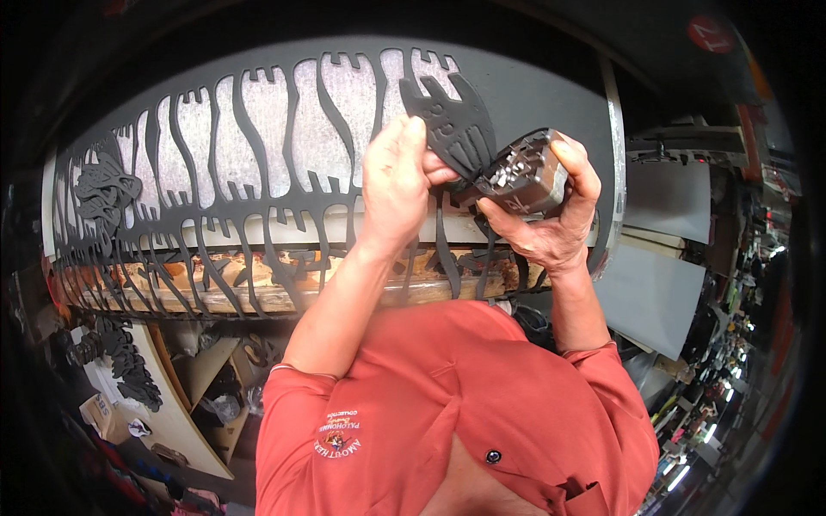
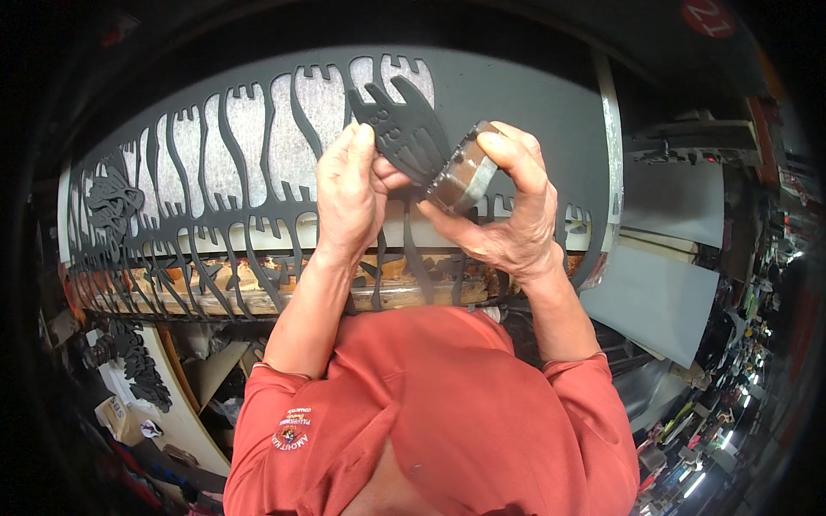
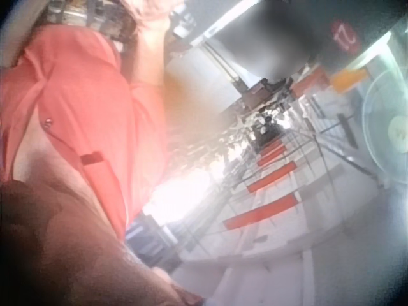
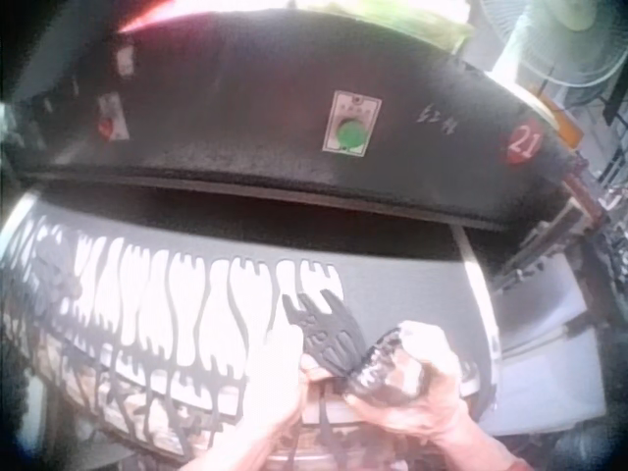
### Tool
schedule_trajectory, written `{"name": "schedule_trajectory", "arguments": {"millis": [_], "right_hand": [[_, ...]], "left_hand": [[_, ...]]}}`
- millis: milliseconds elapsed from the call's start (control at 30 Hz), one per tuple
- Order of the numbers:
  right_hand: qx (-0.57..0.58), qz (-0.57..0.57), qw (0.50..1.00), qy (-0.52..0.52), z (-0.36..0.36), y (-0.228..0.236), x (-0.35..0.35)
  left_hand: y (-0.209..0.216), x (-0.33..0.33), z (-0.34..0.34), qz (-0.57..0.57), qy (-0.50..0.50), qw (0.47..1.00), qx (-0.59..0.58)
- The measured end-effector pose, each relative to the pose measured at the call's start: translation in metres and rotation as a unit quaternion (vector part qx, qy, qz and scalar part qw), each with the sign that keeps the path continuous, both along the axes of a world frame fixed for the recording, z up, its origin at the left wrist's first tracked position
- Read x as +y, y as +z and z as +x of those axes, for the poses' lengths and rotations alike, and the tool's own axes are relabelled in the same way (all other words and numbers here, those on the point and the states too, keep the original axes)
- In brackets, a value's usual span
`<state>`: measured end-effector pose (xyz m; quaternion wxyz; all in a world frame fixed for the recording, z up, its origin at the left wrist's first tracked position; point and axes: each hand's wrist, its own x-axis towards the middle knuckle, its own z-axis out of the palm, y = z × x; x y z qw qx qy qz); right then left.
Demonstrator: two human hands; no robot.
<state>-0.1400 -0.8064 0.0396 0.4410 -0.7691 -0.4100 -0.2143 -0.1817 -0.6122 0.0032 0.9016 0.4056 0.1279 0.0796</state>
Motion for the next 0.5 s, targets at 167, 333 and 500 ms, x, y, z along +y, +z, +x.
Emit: {"name": "schedule_trajectory", "arguments": {"millis": [167, 333, 500], "right_hand": [[0.047, 0.015, 0.999, 0.004, -0.012, -0.007, -0.018], [0.098, 0.078, 0.992, -0.027, -0.023, -0.026, -0.023], [0.155, 0.135, 0.978, 0.029, -0.026, -0.038, -0.021]], "left_hand": [[-0.013, 0.093, 0.018, 0.009, 0.232, 0.972, 0.018], [-0.024, 0.202, -0.015, 0.169, 0.242, 0.955, -0.022], [-0.006, 0.347, -0.035, 0.370, 0.417, 0.815, 0.156]]}}
